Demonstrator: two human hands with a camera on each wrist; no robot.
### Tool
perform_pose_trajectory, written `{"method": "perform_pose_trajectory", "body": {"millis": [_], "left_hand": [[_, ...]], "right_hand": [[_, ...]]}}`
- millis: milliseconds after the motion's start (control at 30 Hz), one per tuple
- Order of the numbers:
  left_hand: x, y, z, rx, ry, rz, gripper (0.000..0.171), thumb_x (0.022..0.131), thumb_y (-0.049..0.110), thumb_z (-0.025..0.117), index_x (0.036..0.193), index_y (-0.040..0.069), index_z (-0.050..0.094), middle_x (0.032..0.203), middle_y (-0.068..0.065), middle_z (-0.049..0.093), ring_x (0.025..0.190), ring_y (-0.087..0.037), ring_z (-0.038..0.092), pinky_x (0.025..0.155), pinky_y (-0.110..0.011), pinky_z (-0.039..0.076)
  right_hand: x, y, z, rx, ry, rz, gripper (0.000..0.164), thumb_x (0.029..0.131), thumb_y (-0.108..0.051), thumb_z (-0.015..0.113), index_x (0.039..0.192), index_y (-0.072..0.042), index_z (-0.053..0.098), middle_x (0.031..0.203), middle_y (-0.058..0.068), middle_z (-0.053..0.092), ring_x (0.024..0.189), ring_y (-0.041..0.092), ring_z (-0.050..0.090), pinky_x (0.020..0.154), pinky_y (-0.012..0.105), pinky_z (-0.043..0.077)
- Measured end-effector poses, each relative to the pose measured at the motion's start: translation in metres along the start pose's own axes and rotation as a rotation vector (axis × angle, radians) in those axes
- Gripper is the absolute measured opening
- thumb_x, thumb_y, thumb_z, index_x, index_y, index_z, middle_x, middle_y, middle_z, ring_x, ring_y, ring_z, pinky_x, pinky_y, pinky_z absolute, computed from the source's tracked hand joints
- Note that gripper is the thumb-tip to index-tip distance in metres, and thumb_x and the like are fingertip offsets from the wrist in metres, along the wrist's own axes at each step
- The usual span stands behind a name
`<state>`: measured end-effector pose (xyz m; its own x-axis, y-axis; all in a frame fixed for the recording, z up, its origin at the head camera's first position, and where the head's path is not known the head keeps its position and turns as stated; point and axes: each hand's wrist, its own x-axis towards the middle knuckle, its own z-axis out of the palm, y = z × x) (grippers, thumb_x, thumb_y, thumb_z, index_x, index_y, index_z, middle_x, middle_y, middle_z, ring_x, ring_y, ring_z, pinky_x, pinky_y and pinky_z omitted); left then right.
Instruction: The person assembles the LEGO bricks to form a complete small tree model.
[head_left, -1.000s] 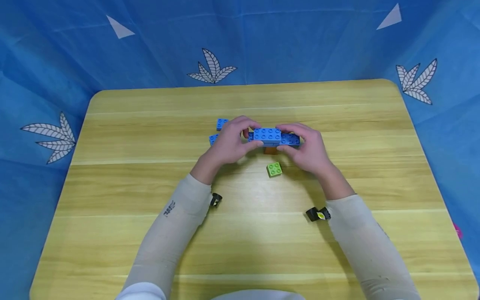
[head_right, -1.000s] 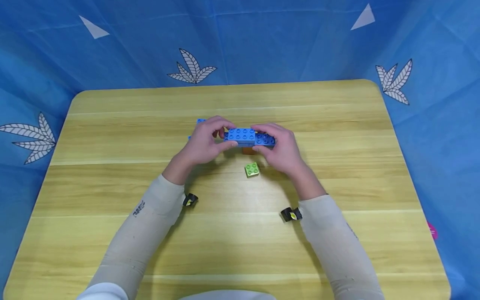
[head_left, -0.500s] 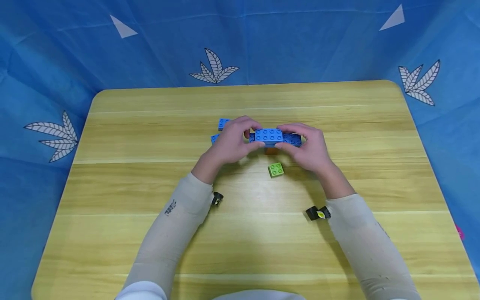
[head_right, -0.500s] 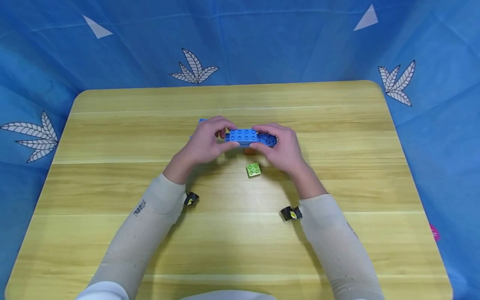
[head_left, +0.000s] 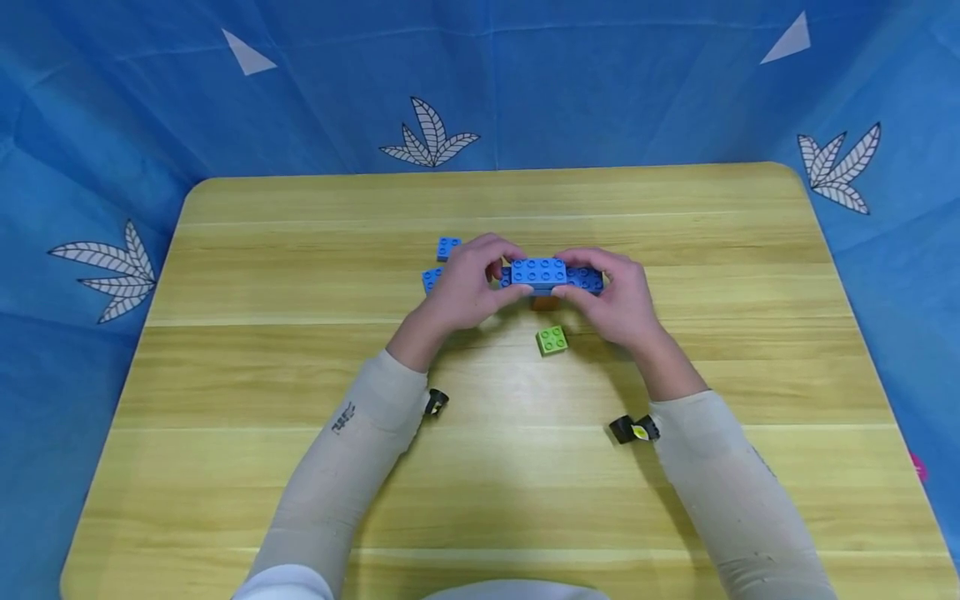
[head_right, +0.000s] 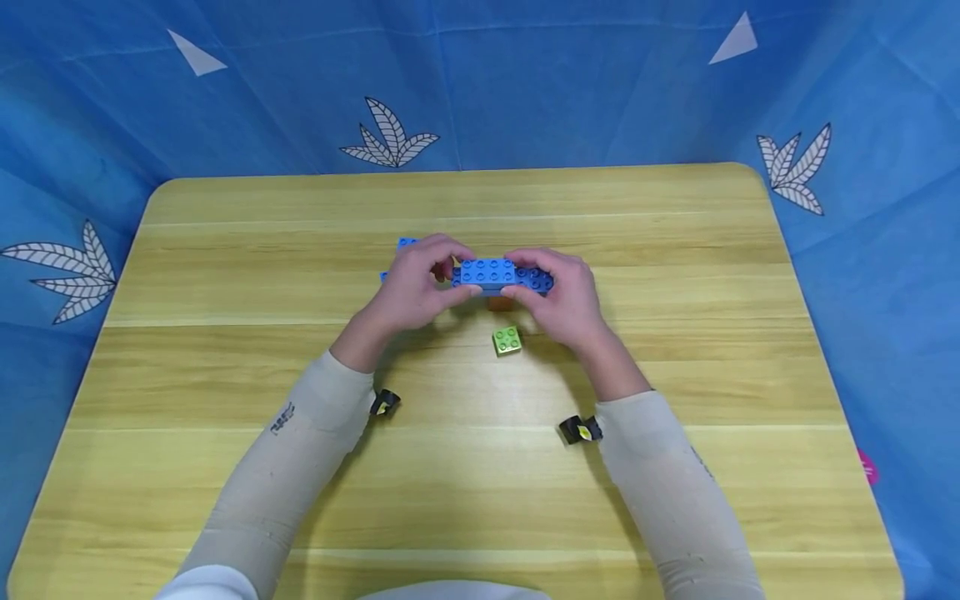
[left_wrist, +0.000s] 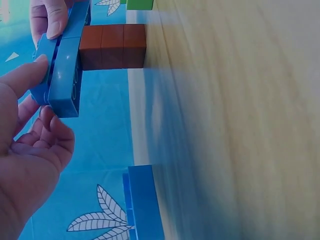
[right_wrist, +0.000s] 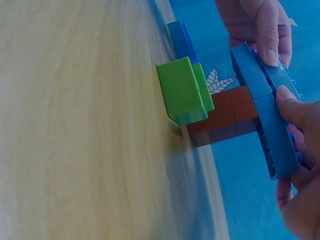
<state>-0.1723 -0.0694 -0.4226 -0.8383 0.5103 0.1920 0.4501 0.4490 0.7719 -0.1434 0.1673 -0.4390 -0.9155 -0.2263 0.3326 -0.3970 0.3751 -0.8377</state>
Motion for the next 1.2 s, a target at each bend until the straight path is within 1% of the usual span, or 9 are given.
{"method": "perform_pose_trajectory", "body": {"millis": [133, 333, 533, 600, 733, 867, 967, 1067, 1200], "left_hand": [[0.001, -0.002, 0.002, -0.041, 0.016, 0.017, 0.035, 0.087, 0.018, 0.081, 0.117, 0.006, 0.069, 0.093, -0.003, 0.057, 0.08, -0.019, 0.051, 0.068, -0.029, 0.046], [0.001, -0.004, 0.002, -0.035, 0.025, 0.03, 0.036, 0.087, 0.018, 0.081, 0.119, 0.006, 0.069, 0.114, -0.003, 0.064, 0.102, -0.018, 0.055, 0.08, -0.029, 0.049], [0.001, -0.005, 0.004, -0.034, 0.031, 0.043, 0.04, 0.086, 0.017, 0.082, 0.121, 0.004, 0.068, 0.111, -0.003, 0.063, 0.098, -0.016, 0.055, 0.082, -0.029, 0.048], [0.0, -0.005, 0.004, -0.04, 0.032, 0.037, 0.043, 0.084, 0.014, 0.083, 0.123, 0.003, 0.067, 0.111, -0.004, 0.062, 0.099, -0.016, 0.055, 0.082, -0.029, 0.048], [-0.001, -0.005, 0.005, -0.049, 0.033, 0.025, 0.05, 0.082, 0.009, 0.084, 0.127, 0.001, 0.064, 0.114, -0.005, 0.061, 0.1, -0.017, 0.055, 0.082, -0.028, 0.048], [-0.001, -0.006, 0.005, -0.051, 0.031, 0.03, 0.051, 0.082, 0.01, 0.084, 0.128, 0.002, 0.064, 0.115, -0.006, 0.061, 0.101, -0.017, 0.055, 0.083, -0.029, 0.048], [-0.002, -0.006, 0.005, -0.07, 0.035, 0.04, 0.048, 0.083, 0.011, 0.084, 0.126, 0.002, 0.065, 0.113, -0.005, 0.062, 0.1, -0.017, 0.055, 0.083, -0.032, 0.049], [-0.002, -0.007, 0.004, -0.093, 0.042, 0.054, 0.043, 0.084, 0.012, 0.082, 0.122, 0.001, 0.067, 0.112, -0.005, 0.063, 0.1, -0.017, 0.056, 0.084, -0.035, 0.048], [-0.002, -0.008, 0.003, -0.1, 0.042, 0.057, 0.039, 0.086, 0.013, 0.081, 0.121, 0.0, 0.068, 0.112, -0.006, 0.064, 0.101, -0.018, 0.057, 0.085, -0.034, 0.048]], "right_hand": [[-0.001, 0.003, 0.0, -0.017, 0.014, -0.008, 0.037, 0.08, 0.0, 0.083, 0.115, -0.003, 0.072, 0.106, 0.008, 0.071, 0.099, 0.022, 0.065, 0.086, 0.026, 0.048], [-0.001, 0.006, 0.002, -0.029, 0.035, -0.036, 0.038, 0.077, 0.0, 0.085, 0.113, -0.002, 0.072, 0.105, 0.009, 0.072, 0.1, 0.023, 0.065, 0.088, 0.032, 0.048], [-0.001, 0.006, 0.002, -0.022, 0.043, -0.052, 0.04, 0.075, 0.006, 0.084, 0.112, 0.0, 0.072, 0.107, 0.013, 0.071, 0.101, 0.027, 0.065, 0.09, 0.041, 0.05], [-0.002, 0.002, 0.002, -0.018, 0.048, -0.051, 0.039, 0.075, 0.008, 0.083, 0.112, 0.002, 0.071, 0.107, 0.015, 0.071, 0.102, 0.03, 0.065, 0.09, 0.045, 0.05], [-0.001, -0.019, 0.0, -0.019, 0.052, -0.039, 0.036, 0.076, 0.012, 0.081, 0.111, 0.008, 0.07, 0.106, 0.021, 0.069, 0.101, 0.035, 0.064, 0.091, 0.05, 0.048], [-0.001, -0.033, -0.002, -0.021, 0.043, -0.035, 0.034, 0.077, 0.013, 0.08, 0.109, 0.011, 0.069, 0.106, 0.024, 0.069, 0.101, 0.036, 0.064, 0.091, 0.052, 0.049], [-0.002, -0.032, -0.002, -0.019, 0.04, -0.035, 0.034, 0.077, 0.013, 0.08, 0.109, 0.011, 0.069, 0.106, 0.023, 0.069, 0.101, 0.035, 0.064, 0.09, 0.05, 0.049], [-0.002, -0.018, 0.0, -0.012, 0.043, -0.042, 0.036, 0.076, 0.012, 0.081, 0.109, 0.009, 0.07, 0.107, 0.021, 0.069, 0.102, 0.033, 0.064, 0.091, 0.046, 0.049], [-0.002, 0.002, 0.001, -0.015, 0.043, -0.048, 0.038, 0.075, 0.009, 0.084, 0.111, 0.003, 0.071, 0.108, 0.016, 0.071, 0.102, 0.03, 0.065, 0.092, 0.039, 0.049]]}}
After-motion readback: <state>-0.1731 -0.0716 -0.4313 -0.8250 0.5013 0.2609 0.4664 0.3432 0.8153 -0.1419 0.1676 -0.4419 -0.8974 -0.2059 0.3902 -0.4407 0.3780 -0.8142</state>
